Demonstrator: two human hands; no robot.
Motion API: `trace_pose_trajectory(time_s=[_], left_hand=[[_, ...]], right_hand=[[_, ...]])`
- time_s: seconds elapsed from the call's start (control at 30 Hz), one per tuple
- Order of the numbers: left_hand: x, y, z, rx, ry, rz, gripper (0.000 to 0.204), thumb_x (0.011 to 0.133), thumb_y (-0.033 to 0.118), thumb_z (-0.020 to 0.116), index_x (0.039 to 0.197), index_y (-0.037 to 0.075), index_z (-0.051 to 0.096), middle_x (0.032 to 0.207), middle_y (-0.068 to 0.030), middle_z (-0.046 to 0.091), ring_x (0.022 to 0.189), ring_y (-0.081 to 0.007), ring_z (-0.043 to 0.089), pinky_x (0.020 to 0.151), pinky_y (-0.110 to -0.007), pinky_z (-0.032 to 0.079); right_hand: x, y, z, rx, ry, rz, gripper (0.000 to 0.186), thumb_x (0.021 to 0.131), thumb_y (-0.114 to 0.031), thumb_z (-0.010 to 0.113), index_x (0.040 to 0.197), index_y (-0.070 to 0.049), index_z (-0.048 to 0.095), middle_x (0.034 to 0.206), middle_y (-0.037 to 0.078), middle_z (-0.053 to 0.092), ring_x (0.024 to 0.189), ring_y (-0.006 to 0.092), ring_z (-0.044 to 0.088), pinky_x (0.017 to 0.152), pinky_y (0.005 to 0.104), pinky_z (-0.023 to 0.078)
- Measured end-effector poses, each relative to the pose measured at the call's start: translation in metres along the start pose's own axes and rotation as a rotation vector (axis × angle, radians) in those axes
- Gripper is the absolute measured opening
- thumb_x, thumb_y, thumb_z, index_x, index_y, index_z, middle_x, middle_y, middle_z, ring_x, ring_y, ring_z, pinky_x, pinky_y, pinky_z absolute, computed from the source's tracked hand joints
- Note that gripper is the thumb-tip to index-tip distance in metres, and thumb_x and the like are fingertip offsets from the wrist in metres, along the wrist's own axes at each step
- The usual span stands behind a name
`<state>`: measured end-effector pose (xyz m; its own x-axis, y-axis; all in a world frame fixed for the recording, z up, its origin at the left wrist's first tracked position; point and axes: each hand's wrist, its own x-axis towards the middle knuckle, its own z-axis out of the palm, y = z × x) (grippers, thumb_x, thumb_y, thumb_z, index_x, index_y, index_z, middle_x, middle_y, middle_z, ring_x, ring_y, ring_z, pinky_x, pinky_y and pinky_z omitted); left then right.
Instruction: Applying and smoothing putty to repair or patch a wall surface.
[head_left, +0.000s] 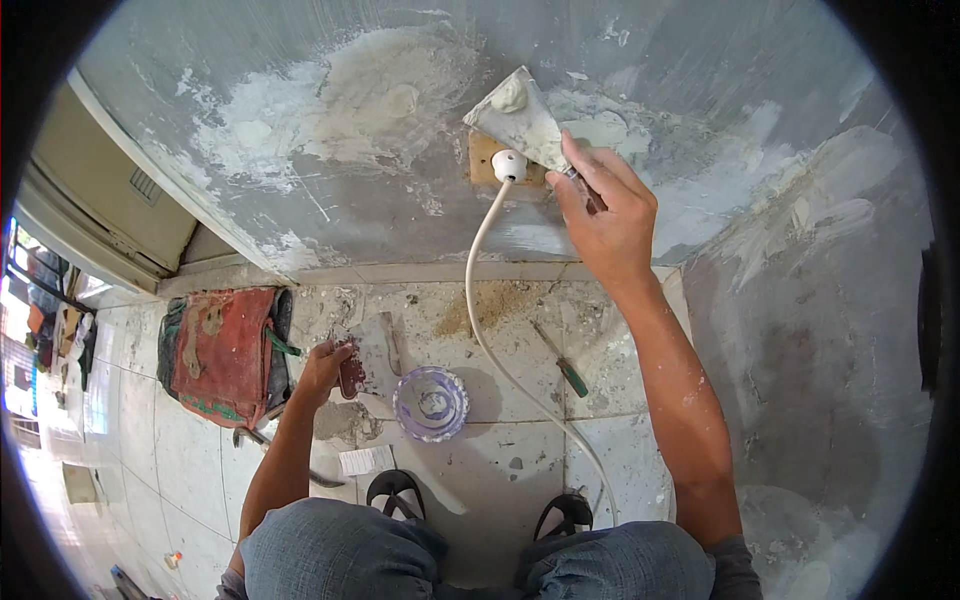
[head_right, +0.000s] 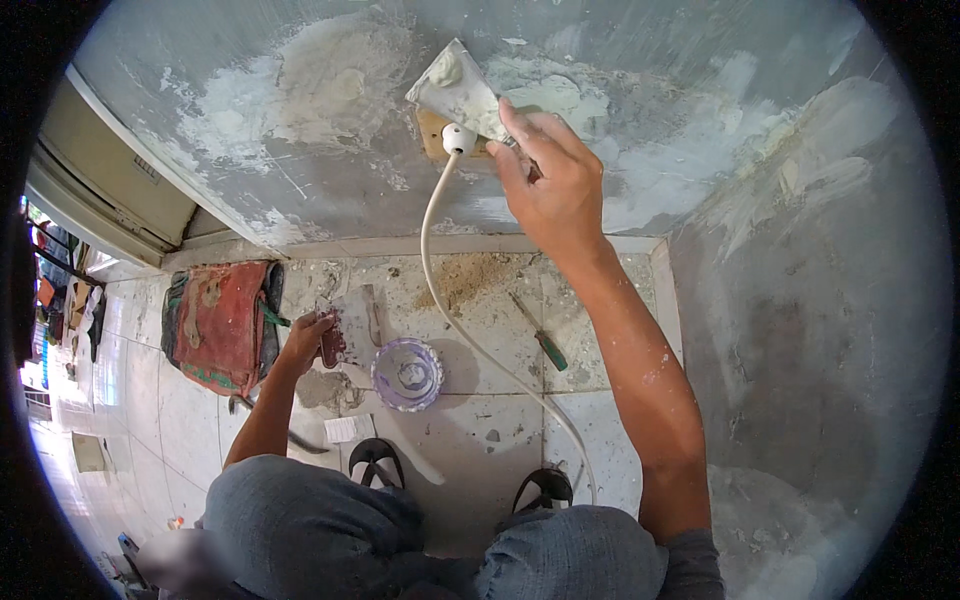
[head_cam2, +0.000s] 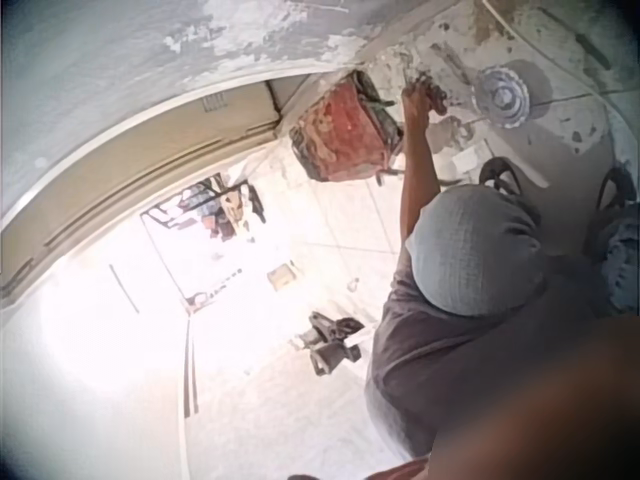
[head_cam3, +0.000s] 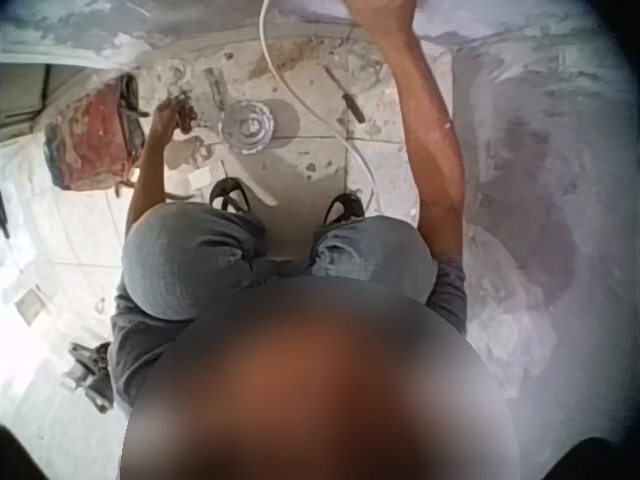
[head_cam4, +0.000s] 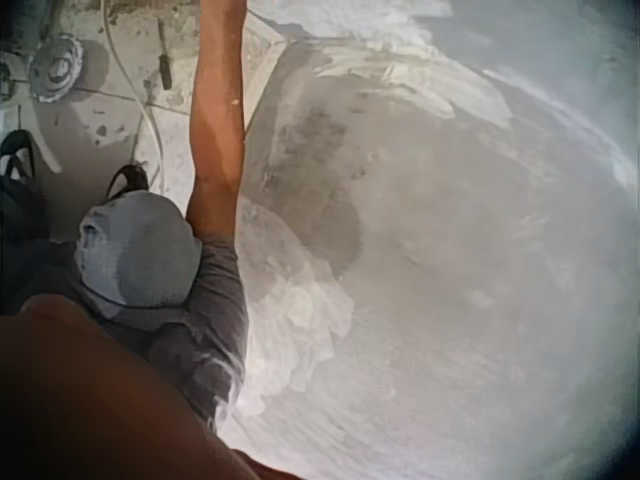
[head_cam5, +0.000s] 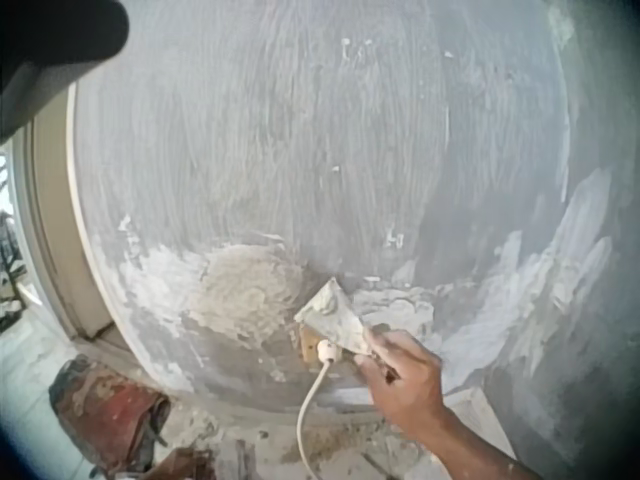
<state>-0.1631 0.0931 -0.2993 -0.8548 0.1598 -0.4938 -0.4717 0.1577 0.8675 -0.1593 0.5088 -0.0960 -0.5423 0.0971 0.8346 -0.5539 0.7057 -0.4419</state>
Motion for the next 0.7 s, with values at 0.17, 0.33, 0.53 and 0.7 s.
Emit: trace_pose_trajectory(time_s=[0.17, 0.33, 0.53, 0.7], left_hand=[[0.001, 0.005, -0.001, -0.001, 0.004, 0.036, 0.021, 0.093, 0.019, 0.056, 0.096, -0.002, 0.058, 0.076, -0.008, 0.062, 0.062, -0.0163, 0.061, 0.056, -0.03, 0.052], [0.005, 0.017, -0.007, -0.188, 0.036, 0.073, 0.019, 0.095, 0.018, 0.054, 0.102, 0.001, 0.057, 0.076, -0.006, 0.061, 0.061, -0.0158, 0.06, 0.057, -0.03, 0.052], [0.003, 0.056, 0.013, -0.386, -0.014, 0.152, 0.02, 0.096, 0.013, 0.051, 0.109, 0.0, 0.057, 0.088, -0.0066, 0.064, 0.071, -0.0158, 0.063, 0.064, -0.029, 0.055], [-0.011, 0.089, 0.042, -0.589, -0.17, 0.208, 0.025, 0.094, 0.013, 0.054, 0.114, -0.001, 0.056, 0.098, -0.0086, 0.066, 0.08, -0.0162, 0.066, 0.072, -0.03, 0.056]], right_hand=[[-0.023, -0.016, -0.015, 0.097, -0.026, 0.15, 0.037, 0.082, 0.0, 0.07, 0.119, 0.0, 0.065, 0.092, 0.007, 0.065, 0.069, 0.0075, 0.056, 0.058, 0.0219, 0.044], [-0.059, -0.04, -0.036, 0.286, -0.04, 0.604, 0.04, 0.084, 0.0, 0.07, 0.124, 0.0, 0.062, 0.093, 0.002, 0.062, 0.067, 0.0036, 0.051, 0.056, 0.0196, 0.042], [-0.1, -0.04, -0.055, 0.283, -0.025, 0.781, 0.037, 0.087, -0.001, 0.066, 0.123, 0.001, 0.062, 0.089, 0.001, 0.062, 0.062, 0.0021, 0.049, 0.053, 0.0176, 0.04], [-0.112, -0.045, -0.063, 0.405, -0.045, 0.895, 0.031, 0.09, -0.004, 0.063, 0.121, 0.003, 0.061, 0.081, 0.0, 0.061, 0.06, 0.0023, 0.05, 0.05, 0.0178, 0.04]])
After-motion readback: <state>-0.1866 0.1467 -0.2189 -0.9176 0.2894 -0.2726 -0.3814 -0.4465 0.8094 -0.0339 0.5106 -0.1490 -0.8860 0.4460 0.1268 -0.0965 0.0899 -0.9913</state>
